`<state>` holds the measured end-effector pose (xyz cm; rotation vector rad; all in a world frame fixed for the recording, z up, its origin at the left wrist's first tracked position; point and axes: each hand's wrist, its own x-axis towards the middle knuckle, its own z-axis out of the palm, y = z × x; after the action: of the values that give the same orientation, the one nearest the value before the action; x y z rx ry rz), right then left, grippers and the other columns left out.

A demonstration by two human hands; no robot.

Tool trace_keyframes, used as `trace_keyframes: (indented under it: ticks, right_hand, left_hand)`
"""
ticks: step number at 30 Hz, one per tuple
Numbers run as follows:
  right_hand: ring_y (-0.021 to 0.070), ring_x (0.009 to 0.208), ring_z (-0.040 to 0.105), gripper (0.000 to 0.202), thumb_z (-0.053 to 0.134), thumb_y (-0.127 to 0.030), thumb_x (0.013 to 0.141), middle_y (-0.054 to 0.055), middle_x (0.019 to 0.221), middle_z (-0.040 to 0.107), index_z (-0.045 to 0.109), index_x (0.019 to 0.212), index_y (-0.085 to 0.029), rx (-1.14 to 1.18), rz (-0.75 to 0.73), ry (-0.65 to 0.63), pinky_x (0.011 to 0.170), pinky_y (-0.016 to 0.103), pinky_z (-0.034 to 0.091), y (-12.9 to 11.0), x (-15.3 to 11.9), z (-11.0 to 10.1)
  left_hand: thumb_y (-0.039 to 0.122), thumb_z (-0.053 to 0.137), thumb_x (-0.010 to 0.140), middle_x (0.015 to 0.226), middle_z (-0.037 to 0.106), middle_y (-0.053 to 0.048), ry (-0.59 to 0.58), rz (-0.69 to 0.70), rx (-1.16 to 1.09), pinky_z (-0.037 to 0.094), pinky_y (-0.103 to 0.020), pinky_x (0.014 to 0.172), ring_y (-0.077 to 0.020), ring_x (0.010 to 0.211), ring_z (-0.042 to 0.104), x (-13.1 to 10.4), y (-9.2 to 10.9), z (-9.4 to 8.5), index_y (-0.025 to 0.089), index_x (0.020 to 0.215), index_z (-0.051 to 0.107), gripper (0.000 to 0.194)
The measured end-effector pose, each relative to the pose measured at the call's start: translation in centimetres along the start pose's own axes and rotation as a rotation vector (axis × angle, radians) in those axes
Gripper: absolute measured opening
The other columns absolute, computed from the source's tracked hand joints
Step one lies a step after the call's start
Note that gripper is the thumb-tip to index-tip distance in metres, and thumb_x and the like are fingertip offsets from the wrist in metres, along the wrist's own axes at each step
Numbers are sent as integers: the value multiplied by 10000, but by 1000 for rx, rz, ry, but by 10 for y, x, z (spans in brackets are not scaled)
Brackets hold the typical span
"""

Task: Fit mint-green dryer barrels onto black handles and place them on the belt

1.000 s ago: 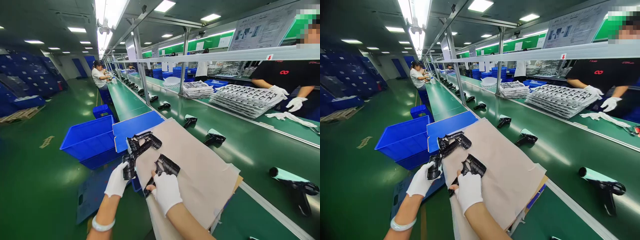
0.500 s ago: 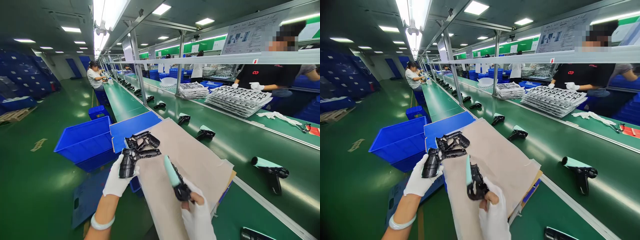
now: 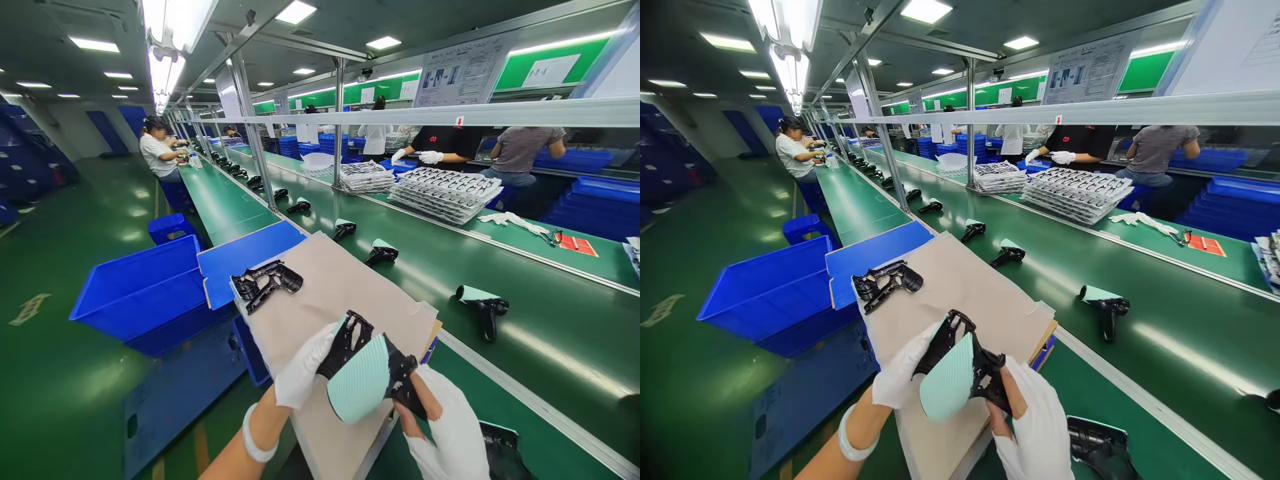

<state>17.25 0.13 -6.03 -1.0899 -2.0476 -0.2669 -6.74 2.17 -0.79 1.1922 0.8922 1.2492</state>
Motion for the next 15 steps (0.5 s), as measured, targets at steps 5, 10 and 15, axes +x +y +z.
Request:
trace_keyframes:
  ticks: [5,10,15]
  right_hand:
    - [327,1087,651,407,474,-302,961,169,1216,661,508,1324,-119,-45,-83,-37,816,482,612,5,-2,7]
    - [267,996,690,428,458,-300,961,146,1153,687,465,1364,-157,16,31,-78,784,389,621,7,-12,14]
    - [230,899,708,313,459,-411,956,86,974,714,590,1161,-213,491,354,-278,712,316,608,-1,-6,9]
  left_hand:
    - [640,538,891,1352,657,-38,-127,-86,-24,415,-429,1150,-337,1311,552,-1,-9,19,256,1287,674,568]
    - [566,470,962,1437,585,-64,-201,-133,-3,368,-401,1171,-313,1359,497,-8,-20,18,215,1363,588,545]
    - [725,363,913,1638,255,-122,-357,0,145,185,-482,1236,-335,1506,224,-16,-12,12,209,1565,264,837]
